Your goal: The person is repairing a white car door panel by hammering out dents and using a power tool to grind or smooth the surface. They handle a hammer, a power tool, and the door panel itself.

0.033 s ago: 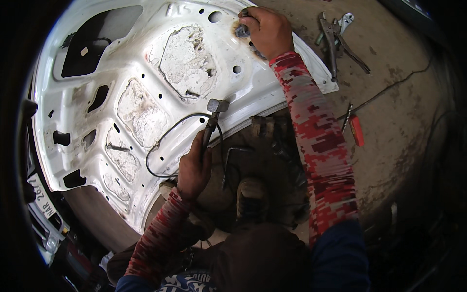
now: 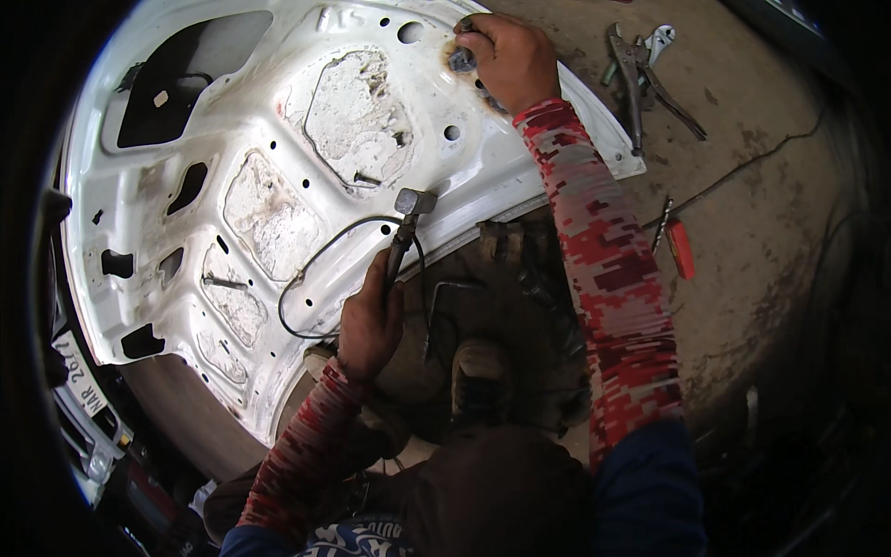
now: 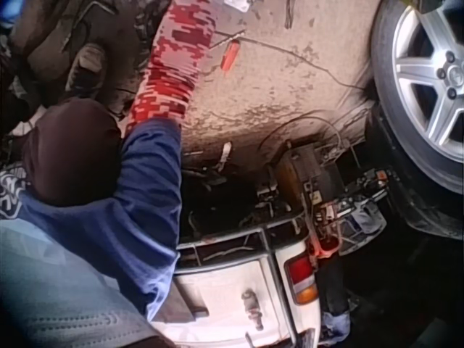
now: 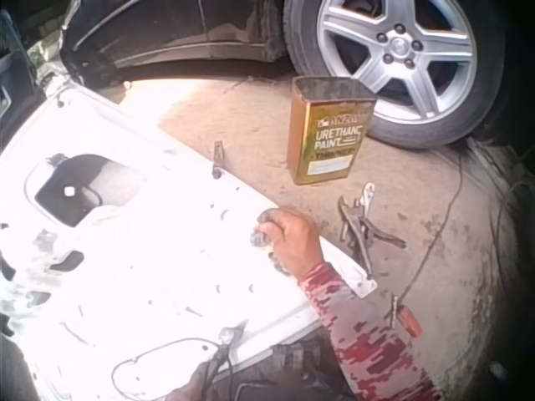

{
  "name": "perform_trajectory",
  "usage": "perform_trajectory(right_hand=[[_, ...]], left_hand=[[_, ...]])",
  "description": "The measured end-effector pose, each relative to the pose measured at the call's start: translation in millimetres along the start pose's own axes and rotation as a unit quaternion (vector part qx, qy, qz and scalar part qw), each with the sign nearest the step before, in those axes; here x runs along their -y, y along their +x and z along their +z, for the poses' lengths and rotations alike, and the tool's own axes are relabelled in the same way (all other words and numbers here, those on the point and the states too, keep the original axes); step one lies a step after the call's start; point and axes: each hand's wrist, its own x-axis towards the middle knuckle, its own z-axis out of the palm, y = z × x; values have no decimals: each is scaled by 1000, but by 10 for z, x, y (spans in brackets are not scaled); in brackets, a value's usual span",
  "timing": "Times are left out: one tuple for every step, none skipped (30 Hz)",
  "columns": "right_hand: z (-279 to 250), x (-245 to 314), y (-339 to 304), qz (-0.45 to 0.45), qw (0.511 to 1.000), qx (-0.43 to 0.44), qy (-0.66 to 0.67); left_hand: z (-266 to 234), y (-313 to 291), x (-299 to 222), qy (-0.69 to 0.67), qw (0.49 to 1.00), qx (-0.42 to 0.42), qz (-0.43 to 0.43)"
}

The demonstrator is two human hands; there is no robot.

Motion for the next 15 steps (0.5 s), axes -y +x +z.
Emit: perform_trajectory(right_hand=[[-3, -8, -10, -23, 1000, -2, 2], [-10, -11, -19, -29, 1000, 0, -6], [-18, -11, -22, -42, 999, 0, -13], [-27, -10, -25, -41, 999, 6, -24], [-36, -9, -26, -48, 998, 11, -33], [-45, -9, -28, -57, 997, 14, -43], [-52, -12, -23, -54, 997, 18, -51], [-55, -15, -24, -54, 997, 20, -60], [-54, -28, 6, -52, 996, 19, -75], [-42, -30, 6, -41, 998, 15, -53], [-30, -33, 10, -25, 999, 8, -34], [-20, -36, 13, -10, 1000, 2, -15], [-12, -36, 12, 2, 1000, 0, -17], [-7, -38, 12, 14, 1000, -4, -19], [-3, -38, 10, 25, 999, -7, -21]], left_hand=[[-6, -1, -3, 1, 1000, 3, -3], [-13, -2, -8, -3, 1000, 4, -7], [-22, -2, -16, 2, 1000, 7, -7], [-30, -1, -24, 2, 1000, 8, -8], [-39, 2, -34, -1, 1000, 5, -9], [-48, 6, -42, 4, 1000, 8, -9], [-56, 14, -50, 7, 1000, 8, -9], [-65, 13, -57, 9, 1000, 8, -9], [-73, 51, -51, 9, 1000, 11, -8], [-83, 53, -53, 10, 1000, 15, -13], [-89, 60, -52, 9, 1000, 12, -16], [-92, 65, -53, 13, 1000, 11, -13], [-92, 68, -52, 14, 1000, 4, -10], [-93, 72, -52, 16, 1000, -3, -6], [-94, 72, -52, 19, 1000, -5, -3]])
